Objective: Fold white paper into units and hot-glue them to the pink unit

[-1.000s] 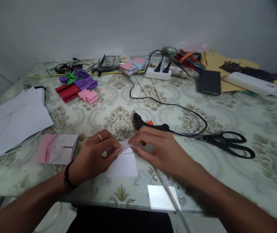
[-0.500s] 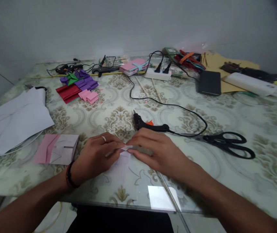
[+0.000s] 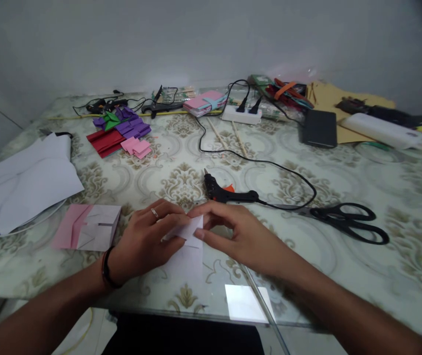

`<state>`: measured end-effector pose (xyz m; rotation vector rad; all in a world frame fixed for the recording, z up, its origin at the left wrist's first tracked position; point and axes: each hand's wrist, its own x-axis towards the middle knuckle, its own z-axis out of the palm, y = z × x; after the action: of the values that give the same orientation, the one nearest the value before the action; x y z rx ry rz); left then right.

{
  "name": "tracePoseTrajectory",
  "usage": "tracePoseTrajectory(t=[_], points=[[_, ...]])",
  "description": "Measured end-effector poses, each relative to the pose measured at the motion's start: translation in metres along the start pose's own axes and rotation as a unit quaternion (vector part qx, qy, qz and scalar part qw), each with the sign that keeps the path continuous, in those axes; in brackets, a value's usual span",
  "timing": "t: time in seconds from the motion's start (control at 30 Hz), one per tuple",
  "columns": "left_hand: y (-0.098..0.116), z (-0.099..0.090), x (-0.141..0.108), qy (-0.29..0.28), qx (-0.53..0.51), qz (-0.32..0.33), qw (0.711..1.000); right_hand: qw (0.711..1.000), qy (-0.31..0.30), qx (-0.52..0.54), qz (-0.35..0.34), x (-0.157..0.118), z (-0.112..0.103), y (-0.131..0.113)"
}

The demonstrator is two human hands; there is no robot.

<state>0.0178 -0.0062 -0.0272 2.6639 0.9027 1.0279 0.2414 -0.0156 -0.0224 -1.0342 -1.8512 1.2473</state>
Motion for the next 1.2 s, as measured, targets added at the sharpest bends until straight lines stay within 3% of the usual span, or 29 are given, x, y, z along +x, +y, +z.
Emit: tracePoseTrajectory(t=[0.17,0.43,0.57,0.7,0.97,1.2], points=[[0.000,0.000,-0.001,-0.001,0.009,-0.016,1.000,1.000,0.003,-0.012,0.009,-0.002,0.003,0.001],[-0.001,0.000,0.000,0.018,0.030,-0.061,0.998,0.996,0.001,0.085,0.020,-0.003,0.009,0.008],[-0.001,-0.001,0.002,0.031,0.037,-0.096,0.994,0.997,0.053,-0.019,-0.051,-0.003,0.010,0.008],[-0.002,-0.004,0.005,0.002,0.020,-0.127,0.992,0.983,0.037,-0.118,-0.136,-0.003,0.009,0.005],[-0.013,-0.001,0.001,-0.049,0.004,-0.149,0.988,0.979,-0.020,-0.106,-0.171,-0.006,0.008,-0.001],[-0.016,0.000,0.002,-0.079,-0.003,-0.176,0.981,0.949,-0.048,-0.233,-0.209,-0.005,0.017,0.007]])
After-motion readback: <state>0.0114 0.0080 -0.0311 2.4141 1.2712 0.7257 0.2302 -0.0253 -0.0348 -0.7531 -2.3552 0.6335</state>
